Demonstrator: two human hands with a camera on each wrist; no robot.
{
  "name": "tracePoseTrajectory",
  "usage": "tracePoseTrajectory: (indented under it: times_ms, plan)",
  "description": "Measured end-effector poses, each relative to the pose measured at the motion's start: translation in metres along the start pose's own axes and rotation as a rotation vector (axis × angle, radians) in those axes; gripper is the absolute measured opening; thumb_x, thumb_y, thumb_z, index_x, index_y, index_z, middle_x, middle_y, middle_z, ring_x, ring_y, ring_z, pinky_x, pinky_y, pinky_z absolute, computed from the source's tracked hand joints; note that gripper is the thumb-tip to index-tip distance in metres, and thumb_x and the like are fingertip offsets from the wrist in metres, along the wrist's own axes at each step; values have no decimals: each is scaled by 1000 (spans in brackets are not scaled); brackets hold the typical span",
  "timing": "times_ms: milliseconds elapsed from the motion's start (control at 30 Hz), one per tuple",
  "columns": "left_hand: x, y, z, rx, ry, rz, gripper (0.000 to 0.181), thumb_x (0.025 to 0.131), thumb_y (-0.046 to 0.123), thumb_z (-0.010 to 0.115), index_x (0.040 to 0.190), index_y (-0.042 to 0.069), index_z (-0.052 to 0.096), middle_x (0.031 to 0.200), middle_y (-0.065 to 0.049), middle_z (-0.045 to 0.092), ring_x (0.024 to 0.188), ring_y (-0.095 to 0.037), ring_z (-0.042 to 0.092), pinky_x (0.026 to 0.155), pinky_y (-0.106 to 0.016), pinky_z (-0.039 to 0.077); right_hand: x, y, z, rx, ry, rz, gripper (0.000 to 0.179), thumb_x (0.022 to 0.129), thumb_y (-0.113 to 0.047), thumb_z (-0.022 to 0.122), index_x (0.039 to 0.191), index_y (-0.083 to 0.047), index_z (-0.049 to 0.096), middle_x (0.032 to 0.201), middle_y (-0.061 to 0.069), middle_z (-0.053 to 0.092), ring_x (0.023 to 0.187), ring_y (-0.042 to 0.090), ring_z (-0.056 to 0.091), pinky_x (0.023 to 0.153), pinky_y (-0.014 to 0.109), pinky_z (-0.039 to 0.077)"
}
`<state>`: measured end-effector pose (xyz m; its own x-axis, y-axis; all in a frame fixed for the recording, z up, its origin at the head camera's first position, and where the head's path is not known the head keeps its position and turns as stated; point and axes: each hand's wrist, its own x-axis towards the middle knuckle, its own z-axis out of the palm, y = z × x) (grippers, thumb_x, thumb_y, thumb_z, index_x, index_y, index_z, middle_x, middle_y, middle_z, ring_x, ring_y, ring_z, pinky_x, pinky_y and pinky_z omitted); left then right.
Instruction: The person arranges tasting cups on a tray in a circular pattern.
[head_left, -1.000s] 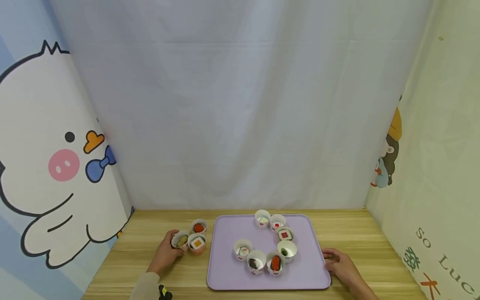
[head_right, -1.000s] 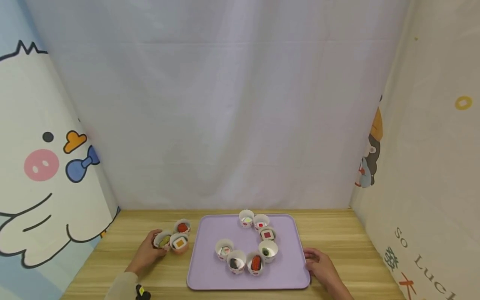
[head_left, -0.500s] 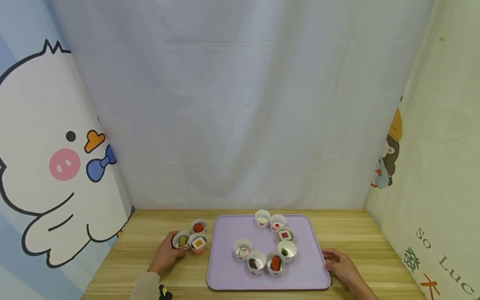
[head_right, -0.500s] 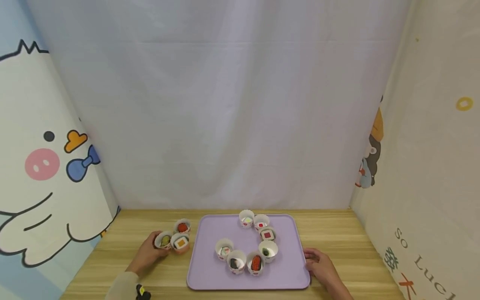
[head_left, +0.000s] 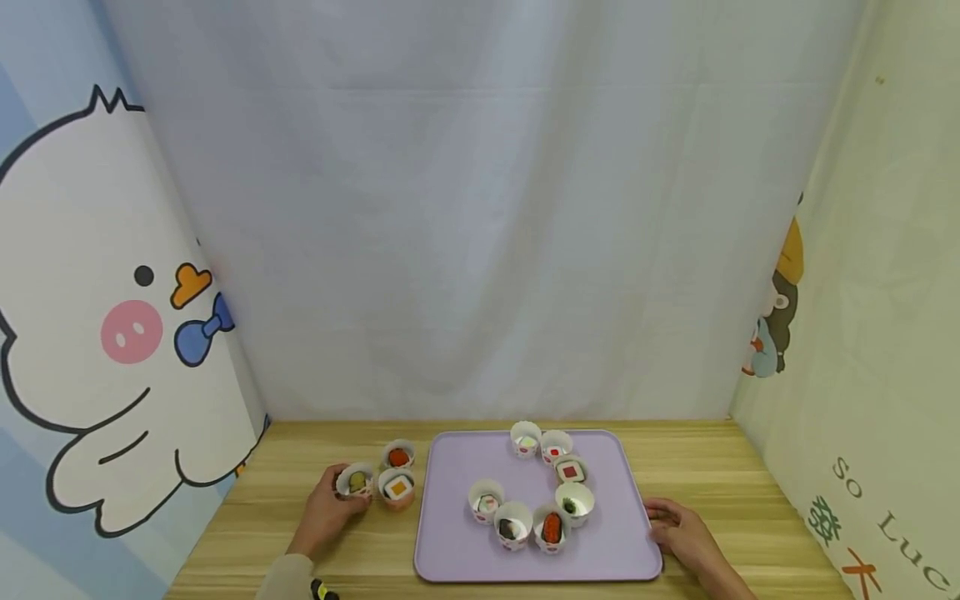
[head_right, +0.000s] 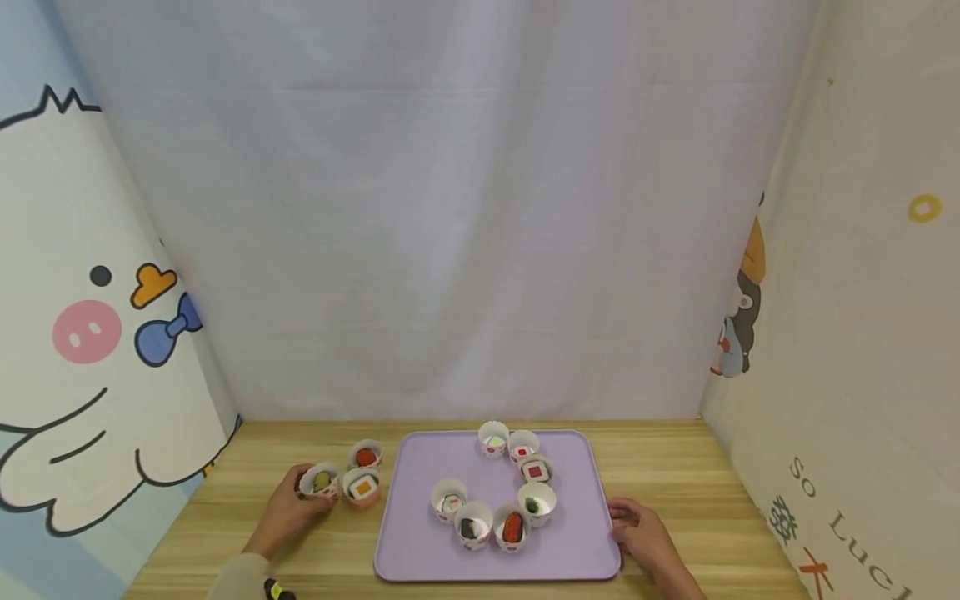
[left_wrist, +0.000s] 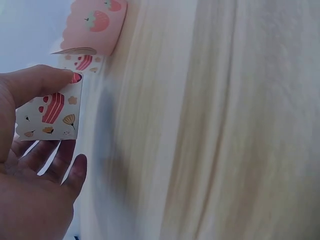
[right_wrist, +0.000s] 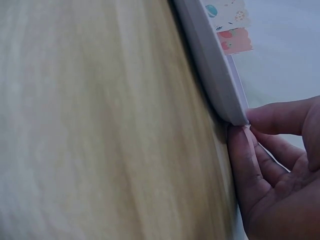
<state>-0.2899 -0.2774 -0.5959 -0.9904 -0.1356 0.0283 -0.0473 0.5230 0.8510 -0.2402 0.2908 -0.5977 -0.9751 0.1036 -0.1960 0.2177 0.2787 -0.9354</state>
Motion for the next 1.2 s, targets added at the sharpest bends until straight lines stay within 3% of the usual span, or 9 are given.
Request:
tracePoseTrajectory:
  times_ms: [333,600,900,1200]
  plan:
    - [-10,12,-12,30,8,-10,72,76,20,82,136,5,44,130,-21,58,113,-30,58,93,-39,48,-2,0,0,-7,6,-2,54,76,14,57,129,12,52,107,14,66,82,13,61,65,28,54]
    - [-18,34,-23,-7,-29,7,72,82,22,77,141,5,37,139,-24,49,129,-38,49,107,-53,42,-2,0,0,-4,11,-3,53,76,14,58,129,12,53,107,14,66,82,14,61,66,28,55]
    - [-21,63,-25,32,-35,94,73,84,26,77,143,8,37,139,-19,51,127,-34,50,105,-51,44,-3,-1,0,-4,10,-6,54,75,14,59,129,11,53,108,15,66,84,15,62,66,29,55]
    - [-24,92,-16,-12,-51,209,69,82,17,78,139,6,41,135,-18,55,124,-33,53,104,-51,45,-2,0,1,1,3,-12,54,76,14,57,129,12,53,109,16,66,83,14,61,67,29,55]
